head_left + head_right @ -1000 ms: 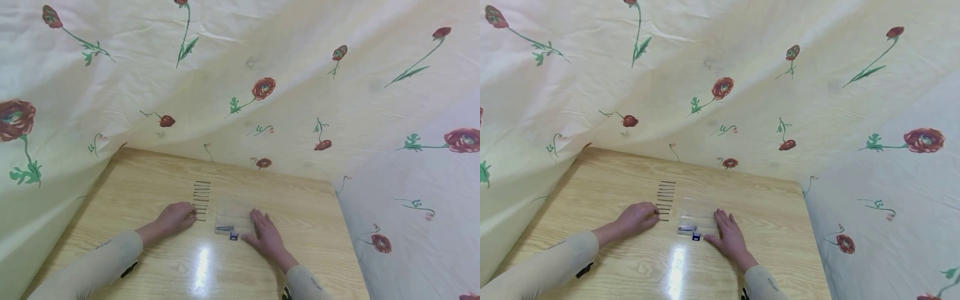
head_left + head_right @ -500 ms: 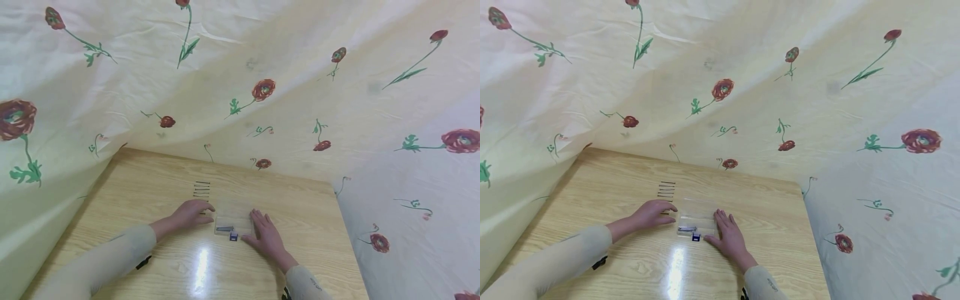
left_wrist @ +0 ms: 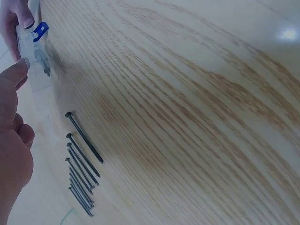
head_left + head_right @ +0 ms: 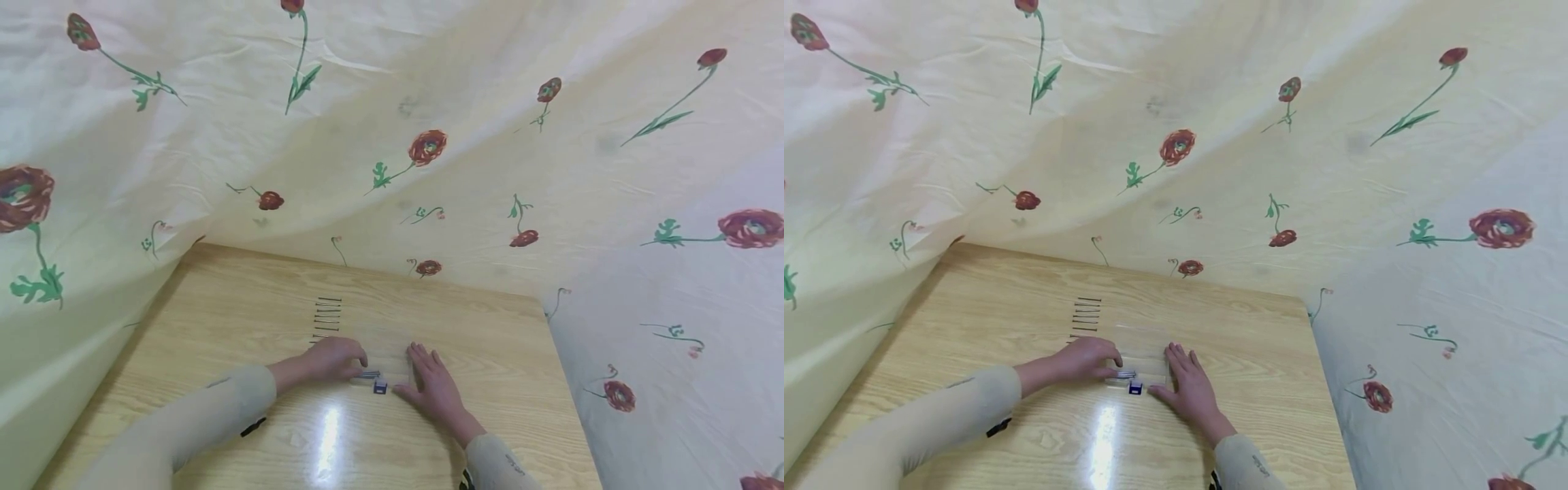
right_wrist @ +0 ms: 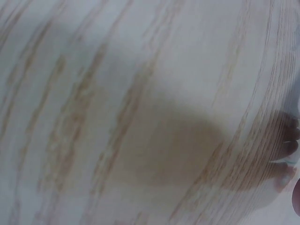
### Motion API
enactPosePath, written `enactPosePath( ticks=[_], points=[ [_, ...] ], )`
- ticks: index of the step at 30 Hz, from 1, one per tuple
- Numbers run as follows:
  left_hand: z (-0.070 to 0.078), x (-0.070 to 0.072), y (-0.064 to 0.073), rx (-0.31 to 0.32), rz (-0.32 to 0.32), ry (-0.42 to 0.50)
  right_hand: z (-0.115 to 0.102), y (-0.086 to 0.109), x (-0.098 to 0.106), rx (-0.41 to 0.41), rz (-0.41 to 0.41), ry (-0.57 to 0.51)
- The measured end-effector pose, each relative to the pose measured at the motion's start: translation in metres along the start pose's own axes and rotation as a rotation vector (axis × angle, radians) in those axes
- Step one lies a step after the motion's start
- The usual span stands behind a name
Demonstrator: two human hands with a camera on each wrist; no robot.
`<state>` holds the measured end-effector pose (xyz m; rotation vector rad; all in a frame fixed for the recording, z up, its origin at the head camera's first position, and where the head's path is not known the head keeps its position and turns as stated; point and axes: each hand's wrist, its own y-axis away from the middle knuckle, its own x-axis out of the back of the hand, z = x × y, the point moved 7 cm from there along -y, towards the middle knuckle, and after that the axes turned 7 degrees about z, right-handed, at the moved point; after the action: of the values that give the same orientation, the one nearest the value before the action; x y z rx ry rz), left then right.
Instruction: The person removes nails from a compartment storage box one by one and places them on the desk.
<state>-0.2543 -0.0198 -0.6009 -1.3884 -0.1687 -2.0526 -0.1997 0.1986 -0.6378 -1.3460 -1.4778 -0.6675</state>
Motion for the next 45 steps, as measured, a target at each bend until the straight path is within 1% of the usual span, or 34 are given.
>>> enactPosePath(
  ticks=[8, 14, 18, 24, 30, 38, 45],
  points=[
    [-0.003, -0.009, -0.006, -0.002, -0.059, 0.024, 0.002, 0.000, -0.002, -0.006, -0.011, 0.002],
    [-0.001, -0.012, -0.010, -0.032, -0.107, 0.013, 0.004, 0.000, -0.003, -0.005, -0.003, 0.006],
    [0.000, -0.017, -0.013, -0.062, -0.135, -0.021, 0.004, 0.000, -0.003, 0.002, 0.005, 0.009],
    [0.000, -0.024, -0.018, -0.102, -0.146, -0.094, 0.004, 0.000, 0.000, 0.000, 0.025, 0.020],
    [0.009, -0.022, -0.022, -0.151, -0.151, -0.188, 0.002, 0.001, 0.002, -0.003, 0.034, 0.007],
    [0.015, -0.021, -0.025, -0.103, -0.174, -0.227, 0.001, 0.002, 0.004, 0.005, 0.037, 0.008],
    [0.016, -0.021, -0.025, -0.072, -0.188, -0.223, 0.001, 0.002, 0.004, -0.001, 0.038, 0.000]
  ],
)
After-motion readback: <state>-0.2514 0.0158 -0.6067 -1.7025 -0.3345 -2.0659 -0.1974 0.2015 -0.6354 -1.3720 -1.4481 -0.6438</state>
